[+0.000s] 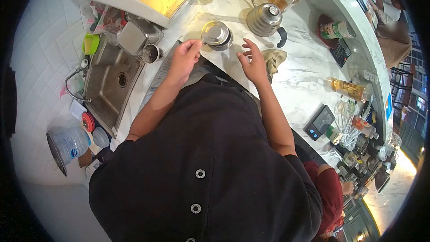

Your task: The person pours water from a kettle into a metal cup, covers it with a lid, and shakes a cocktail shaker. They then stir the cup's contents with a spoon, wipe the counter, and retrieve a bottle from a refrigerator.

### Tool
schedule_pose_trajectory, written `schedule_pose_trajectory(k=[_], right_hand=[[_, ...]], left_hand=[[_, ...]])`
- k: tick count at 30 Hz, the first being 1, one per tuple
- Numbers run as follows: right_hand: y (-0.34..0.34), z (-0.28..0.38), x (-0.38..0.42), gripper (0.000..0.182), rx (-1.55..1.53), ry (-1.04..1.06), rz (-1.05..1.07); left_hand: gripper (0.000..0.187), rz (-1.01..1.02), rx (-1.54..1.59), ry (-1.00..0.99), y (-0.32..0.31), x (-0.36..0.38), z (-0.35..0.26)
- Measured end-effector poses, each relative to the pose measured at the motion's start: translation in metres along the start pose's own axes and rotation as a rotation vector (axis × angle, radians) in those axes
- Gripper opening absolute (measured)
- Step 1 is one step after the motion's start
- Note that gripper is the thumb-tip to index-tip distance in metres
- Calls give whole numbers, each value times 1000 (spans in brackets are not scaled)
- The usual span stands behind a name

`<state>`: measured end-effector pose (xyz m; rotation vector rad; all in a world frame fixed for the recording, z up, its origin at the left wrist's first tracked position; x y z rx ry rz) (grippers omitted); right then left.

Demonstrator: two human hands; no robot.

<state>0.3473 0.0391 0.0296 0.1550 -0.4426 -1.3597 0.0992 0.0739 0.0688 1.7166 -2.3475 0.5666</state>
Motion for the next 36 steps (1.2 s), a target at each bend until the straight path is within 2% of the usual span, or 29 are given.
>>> schedule_pose_trajectory(k=[13,36], right_hand=[[5,-21,10,55,-53,-27,-22],[1,-11,4,50,-71,-15,-14]], left_hand=[[28,-148,32,56,-9,2,28],[28,-76,-34,111,-10,1,44]])
Point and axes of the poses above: each hand's wrist, its own x-axis away from the middle knuckle, its own y-axis out of the back of the hand, z = x × y, the point moved 9 cm from there along -x, towards the middle knuckle, and after that the axes turned 13 degrees about z, right-handed, at the moved point
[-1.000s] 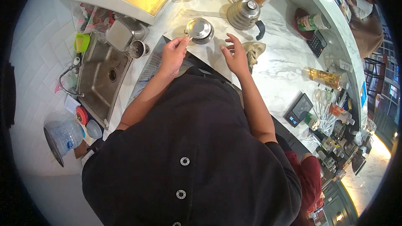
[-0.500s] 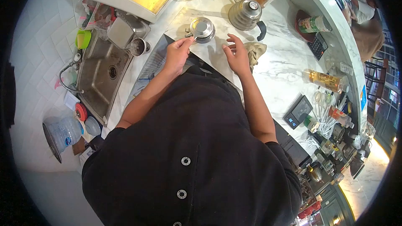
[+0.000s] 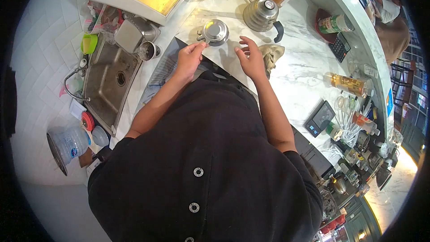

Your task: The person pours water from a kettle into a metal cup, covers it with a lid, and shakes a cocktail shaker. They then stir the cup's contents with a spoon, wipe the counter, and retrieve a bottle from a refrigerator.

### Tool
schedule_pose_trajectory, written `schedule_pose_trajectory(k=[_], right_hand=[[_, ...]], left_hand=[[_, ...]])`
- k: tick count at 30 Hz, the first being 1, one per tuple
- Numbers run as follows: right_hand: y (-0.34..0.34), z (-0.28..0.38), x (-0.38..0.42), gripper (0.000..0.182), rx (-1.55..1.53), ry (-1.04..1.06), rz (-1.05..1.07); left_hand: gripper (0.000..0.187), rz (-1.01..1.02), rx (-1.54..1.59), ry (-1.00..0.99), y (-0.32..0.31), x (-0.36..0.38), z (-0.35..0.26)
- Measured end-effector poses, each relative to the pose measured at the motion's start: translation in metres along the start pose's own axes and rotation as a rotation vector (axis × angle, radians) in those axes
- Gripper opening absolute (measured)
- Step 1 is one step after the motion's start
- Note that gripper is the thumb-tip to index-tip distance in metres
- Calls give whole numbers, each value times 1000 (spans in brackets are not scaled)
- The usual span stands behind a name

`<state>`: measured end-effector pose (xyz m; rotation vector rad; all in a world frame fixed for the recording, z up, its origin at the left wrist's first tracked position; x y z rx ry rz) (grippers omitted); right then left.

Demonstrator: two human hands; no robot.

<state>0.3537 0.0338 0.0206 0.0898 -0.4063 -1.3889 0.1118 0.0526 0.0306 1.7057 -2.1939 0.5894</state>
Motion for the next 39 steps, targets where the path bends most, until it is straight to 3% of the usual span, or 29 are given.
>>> schedule_pose_trajectory(k=[7,10,13,19,24,31,39], right_hand=[[-10,18,-11,59,85,40,-1],[-19,30,-19,75,141,57,22],[-31,26,-32,106,157,6,83],[-49,24,-50,124,74,33,87],[-53,25,-55,128,105,29,17],[-57,17,-59,130,33,32,-81],[-52,13,-53,126,58,23,-133]], left_hand=[[27,-35,-141,-88,40,6,12],[27,-89,-127,-51,65,0,21],[27,-84,-156,-77,75,-16,22],[25,-44,-278,-181,72,-48,-2],[29,103,-559,-154,64,-66,-18],[29,295,-684,-123,44,-82,-21],[25,361,-729,-277,37,-89,-33]])
Point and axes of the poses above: each hand's wrist, its own x-axis away from the middle knuckle, its own y-axis out of the back of the hand, z = x × y, the point moved 9 cm from there along -x, towards the middle knuckle, and after that the axes turned 13 degrees about z, right-handed, at the moved point
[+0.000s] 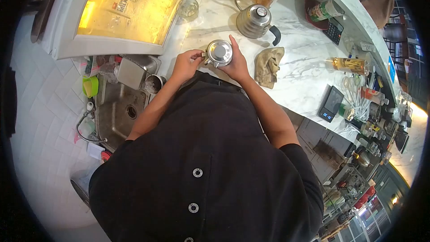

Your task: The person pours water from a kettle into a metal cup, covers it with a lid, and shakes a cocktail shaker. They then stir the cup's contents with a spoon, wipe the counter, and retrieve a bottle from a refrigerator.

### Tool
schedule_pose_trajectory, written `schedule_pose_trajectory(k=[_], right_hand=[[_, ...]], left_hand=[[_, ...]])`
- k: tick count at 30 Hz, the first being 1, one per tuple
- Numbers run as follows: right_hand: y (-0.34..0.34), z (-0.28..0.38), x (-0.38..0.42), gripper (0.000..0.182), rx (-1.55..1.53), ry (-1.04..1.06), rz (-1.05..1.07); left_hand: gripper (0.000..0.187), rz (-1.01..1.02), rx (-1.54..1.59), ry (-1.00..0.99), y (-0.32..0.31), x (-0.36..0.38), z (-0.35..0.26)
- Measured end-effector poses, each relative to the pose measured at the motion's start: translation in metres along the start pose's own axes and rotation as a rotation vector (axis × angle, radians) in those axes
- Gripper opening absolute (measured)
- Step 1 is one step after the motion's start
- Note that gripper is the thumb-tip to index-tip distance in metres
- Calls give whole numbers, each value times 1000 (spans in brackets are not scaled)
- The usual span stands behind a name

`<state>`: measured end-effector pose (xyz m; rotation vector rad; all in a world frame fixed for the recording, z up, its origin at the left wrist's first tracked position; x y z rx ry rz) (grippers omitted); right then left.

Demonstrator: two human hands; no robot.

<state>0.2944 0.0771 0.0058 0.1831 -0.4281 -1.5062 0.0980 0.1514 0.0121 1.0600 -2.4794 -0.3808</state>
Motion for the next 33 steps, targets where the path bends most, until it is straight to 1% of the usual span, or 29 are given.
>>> schedule_pose_trajectory(k=[4,6,7,10,14,16,18,22,24,25,27,31,33], right_hand=[[13,-1,13,124,3,34,-52],[20,-7,22,123,-80,-20,-29],[24,-6,28,123,-82,-25,-29],[50,-1,41,124,69,26,-115],[85,0,62,125,66,50,-164],[103,-5,74,125,41,21,-185],[122,-10,86,123,-6,-7,-222],[156,-22,113,118,21,-7,-305],[169,-29,128,117,24,-17,-337],[178,-31,134,116,32,-18,-359],[191,-42,145,116,15,-35,-360],[213,-58,165,115,1,-43,-407],[223,-68,172,113,41,-104,-414]], left_hand=[[26,42,-6,48,-10,-5,-9],[27,32,-42,-18,-17,-6,-23],[27,36,-41,-15,-21,-5,-27],[26,63,-24,-49,-36,-10,-51],[27,94,-41,-111,-56,-19,-88],[27,119,-36,-137,-68,-26,-105],[28,143,-40,-191,-83,-33,-125],[28,192,-67,-191,-120,-49,-151],[27,169,-50,-286,-137,-55,-166],[27,175,-48,-292,-145,-59,-171],[29,260,-54,-287,-167,-67,-178],[30,285,-83,-307,-201,-80,-186],[28,280,-83,-306,-215,-86,-188]])
Point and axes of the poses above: each hand's wrist, its own x-axis away from the middle knuckle, its own y-axis out of the back of the hand, z = x × y, the point moved 9 cm from there along -x, towards the middle knuckle, and after that the axes turned 13 degrees about z, right-handed, at the moved point
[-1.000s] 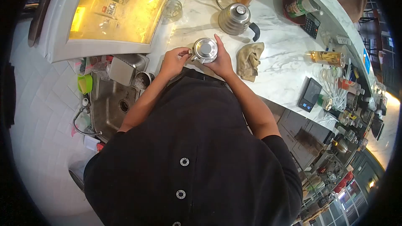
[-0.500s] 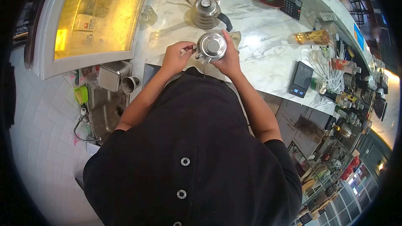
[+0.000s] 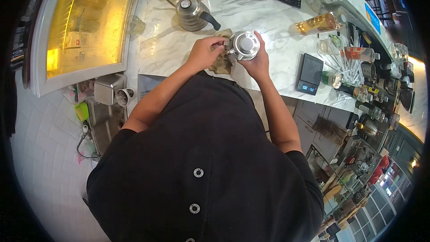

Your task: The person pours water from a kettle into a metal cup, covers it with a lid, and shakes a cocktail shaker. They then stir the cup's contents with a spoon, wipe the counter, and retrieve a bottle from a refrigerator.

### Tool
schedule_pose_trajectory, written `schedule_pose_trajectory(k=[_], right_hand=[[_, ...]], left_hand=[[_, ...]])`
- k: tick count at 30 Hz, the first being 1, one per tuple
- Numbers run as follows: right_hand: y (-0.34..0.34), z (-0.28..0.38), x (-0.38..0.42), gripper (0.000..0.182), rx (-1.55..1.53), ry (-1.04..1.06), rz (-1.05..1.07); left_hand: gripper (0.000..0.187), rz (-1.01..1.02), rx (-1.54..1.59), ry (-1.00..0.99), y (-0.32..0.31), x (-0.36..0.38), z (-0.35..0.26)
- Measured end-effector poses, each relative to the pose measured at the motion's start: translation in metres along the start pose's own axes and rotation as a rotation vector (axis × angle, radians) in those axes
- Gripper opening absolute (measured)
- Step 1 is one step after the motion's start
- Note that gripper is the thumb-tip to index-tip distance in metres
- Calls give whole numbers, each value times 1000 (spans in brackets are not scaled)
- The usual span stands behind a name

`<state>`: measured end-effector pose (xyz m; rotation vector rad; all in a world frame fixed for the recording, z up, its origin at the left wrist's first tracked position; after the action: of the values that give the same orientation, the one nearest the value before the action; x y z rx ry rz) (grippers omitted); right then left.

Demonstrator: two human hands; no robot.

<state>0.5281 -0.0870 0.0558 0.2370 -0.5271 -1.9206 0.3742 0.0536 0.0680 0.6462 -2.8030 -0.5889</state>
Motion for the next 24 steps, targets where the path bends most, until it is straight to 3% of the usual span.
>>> schedule_pose_trajectory(k=[13,24], right_hand=[[11,-47,4,110,-41,-42,63],[4,-57,9,112,-80,-44,62]], left_hand=[[29,73,-72,85,-42,-17,8],[29,50,-40,-11,-43,-8,3]])
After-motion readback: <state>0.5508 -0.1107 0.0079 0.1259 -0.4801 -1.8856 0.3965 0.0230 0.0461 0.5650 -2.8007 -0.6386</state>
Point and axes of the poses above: each hand's wrist, its own x-axis away from the middle knuckle, its own y-axis out of the back of the hand, z = x × y, the point moved 9 cm from there along -x, towards the middle knuckle, and after that the axes turned 13 degrees about z, right-handed, at the moved point
